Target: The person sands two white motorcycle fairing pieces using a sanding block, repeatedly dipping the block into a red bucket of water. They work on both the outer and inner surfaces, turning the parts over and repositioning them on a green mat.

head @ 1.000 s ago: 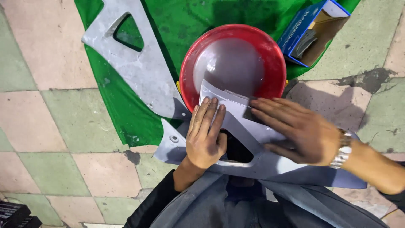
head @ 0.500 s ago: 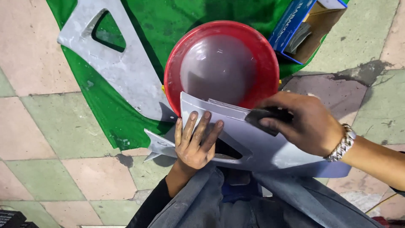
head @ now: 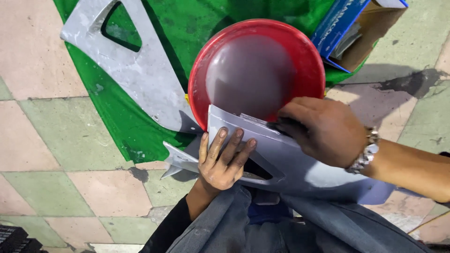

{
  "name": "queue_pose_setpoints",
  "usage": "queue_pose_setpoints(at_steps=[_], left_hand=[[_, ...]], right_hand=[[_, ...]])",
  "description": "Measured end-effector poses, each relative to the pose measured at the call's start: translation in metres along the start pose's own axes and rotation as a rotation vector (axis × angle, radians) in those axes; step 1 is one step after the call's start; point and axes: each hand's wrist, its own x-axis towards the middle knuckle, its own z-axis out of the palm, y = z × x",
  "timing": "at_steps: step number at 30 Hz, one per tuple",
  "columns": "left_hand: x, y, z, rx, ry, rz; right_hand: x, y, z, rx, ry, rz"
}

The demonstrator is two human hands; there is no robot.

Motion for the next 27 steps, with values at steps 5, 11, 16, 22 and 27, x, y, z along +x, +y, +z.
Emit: queue_pose_setpoints(at_steps=[5,11,16,22,27], left_hand=[[0.003,0.004,-0.001,0.004,0.004,-0.016],[0.002,0.002,-0.001,-0.048,0.002,-0.035],[-0.001,0.001,-0.001,-0.049,-0.032,-0.028],[0.002,0.001,-0.004,-0.084,-0.038,-0.062],[0.002,0.002,-0.006,-0.087,-0.066,-0.043]], right_hand=[[0.044,-0.023,0.020,0.146,0.140,-0.084],[0.017,-0.016,0.015,0.143,0.126,0.038],[0.041,-0.024,0.026,0.124,0.150,-0.063],[0.023,-0.019,0.018,0.105,0.144,-0.030],[0.033,-0.019,0.024,0.041,0.162,-0.048]])
